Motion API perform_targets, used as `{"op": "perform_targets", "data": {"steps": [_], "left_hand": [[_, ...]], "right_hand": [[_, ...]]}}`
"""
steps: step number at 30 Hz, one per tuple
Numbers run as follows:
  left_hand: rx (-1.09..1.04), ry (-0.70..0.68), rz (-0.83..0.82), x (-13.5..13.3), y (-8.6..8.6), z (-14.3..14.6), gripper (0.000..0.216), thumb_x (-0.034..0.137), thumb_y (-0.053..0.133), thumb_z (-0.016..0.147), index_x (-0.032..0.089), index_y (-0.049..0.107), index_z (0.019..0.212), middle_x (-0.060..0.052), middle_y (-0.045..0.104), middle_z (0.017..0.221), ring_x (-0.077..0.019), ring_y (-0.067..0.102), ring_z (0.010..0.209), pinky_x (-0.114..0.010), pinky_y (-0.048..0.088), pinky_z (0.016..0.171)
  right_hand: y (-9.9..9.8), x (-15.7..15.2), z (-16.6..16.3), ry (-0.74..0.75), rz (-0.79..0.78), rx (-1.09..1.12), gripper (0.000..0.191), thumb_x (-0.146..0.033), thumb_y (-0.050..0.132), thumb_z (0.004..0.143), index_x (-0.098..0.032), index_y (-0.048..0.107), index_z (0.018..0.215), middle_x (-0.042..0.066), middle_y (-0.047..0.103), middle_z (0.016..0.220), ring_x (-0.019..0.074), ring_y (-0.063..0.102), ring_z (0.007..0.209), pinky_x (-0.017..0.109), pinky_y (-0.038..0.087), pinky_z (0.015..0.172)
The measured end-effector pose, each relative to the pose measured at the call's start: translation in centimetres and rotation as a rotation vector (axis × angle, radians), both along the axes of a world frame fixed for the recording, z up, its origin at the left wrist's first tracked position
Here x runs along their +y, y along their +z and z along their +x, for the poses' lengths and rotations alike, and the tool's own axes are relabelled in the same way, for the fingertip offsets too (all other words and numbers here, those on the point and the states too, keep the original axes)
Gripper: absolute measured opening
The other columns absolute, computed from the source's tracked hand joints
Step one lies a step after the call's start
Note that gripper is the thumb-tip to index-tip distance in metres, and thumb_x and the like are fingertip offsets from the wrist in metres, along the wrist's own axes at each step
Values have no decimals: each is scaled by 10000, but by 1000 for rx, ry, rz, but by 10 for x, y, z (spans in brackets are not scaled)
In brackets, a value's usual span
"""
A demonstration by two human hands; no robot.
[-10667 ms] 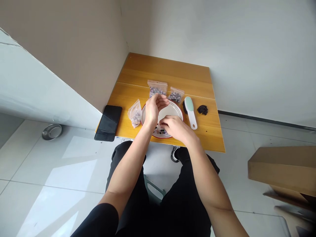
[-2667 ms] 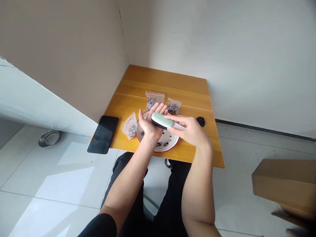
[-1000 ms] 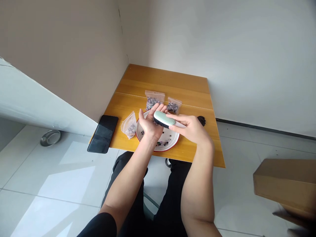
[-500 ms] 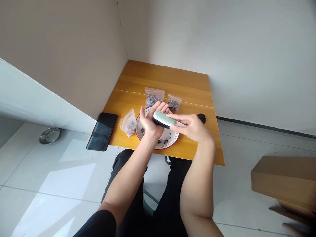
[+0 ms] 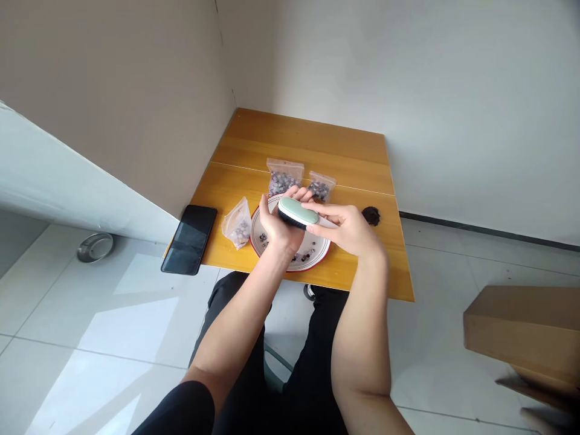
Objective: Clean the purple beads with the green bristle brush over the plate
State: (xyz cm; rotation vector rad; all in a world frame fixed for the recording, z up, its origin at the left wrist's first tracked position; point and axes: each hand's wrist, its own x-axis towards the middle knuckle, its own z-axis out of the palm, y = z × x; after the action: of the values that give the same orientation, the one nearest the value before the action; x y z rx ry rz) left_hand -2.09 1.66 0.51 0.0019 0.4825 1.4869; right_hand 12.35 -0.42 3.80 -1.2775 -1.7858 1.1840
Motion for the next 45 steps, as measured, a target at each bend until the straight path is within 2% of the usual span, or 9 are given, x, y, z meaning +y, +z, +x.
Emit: {"op": "perform_targets", "data": {"steps": [3,7,12,19,25,31,37,42,45], "left_hand": [[0,2,1,0,0,-1,590,627,365,934,141,679,1044,-150,729,1075,-304,651,1235,-450,501,1077],[44,36,-50,1,2,-4,612,639,372,934,130,693,1044,-154,727,1107,-300,633,1271,-419,504,1082],[26,24,-10,-2,1,2,582,618,384,933,127,697,946,-140,726,984,-286,677,1176,-411,515,1054],[39,55,-18,-4,4,4,595,624,385,934,123,704,963,-139,722,972,-277,686,1136,-408,502,1058],[3,31,50,-3,2,5,602,605,329,952,132,699,897,-107,702,903,-213,703,945,-360,517,988],[32,46,-7,-3,2,4,624,629,363,943,112,706,1003,-137,711,1004,-235,696,1007,-365,519,968],[-28,4,76,-4,0,8,626,612,321,956,120,706,911,-107,695,891,-193,694,870,-341,528,937],[23,41,-11,-4,1,3,623,629,358,944,121,712,1006,-137,718,1006,-229,706,983,-356,531,954],[4,19,14,-4,0,5,630,634,356,942,117,713,988,-131,717,987,-219,709,946,-349,538,944]], "right_hand": [[0,0,1,-18,14,15,482,-284,761,823,-343,691,1296,-37,665,1373,279,626,1300,463,488,1153],[0,-2,8,24,-54,48,484,-281,778,812,-356,696,1284,-41,642,1397,292,606,1322,483,483,1163],[-1,0,3,37,2,74,462,-273,790,803,-359,713,1251,-52,654,1381,271,535,1394,464,411,1224],[-1,-1,6,41,-20,127,449,-262,802,789,-347,728,1224,-30,648,1388,286,551,1378,475,457,1192],[1,0,-4,3,66,65,428,-259,780,807,-345,732,1223,-40,690,1336,274,578,1356,457,448,1200],[-3,0,7,29,-1,121,448,-257,811,782,-346,735,1215,-43,660,1368,277,561,1369,441,438,1210],[-4,2,3,-5,55,94,437,-254,813,781,-349,740,1201,-44,695,1320,265,575,1358,436,435,1213],[-5,1,8,39,-3,137,456,-250,826,768,-348,738,1204,-37,669,1358,275,552,1379,448,428,1216],[-5,1,6,38,-1,113,452,-264,841,754,-350,747,1187,-33,684,1339,281,557,1375,458,414,1224]]}}
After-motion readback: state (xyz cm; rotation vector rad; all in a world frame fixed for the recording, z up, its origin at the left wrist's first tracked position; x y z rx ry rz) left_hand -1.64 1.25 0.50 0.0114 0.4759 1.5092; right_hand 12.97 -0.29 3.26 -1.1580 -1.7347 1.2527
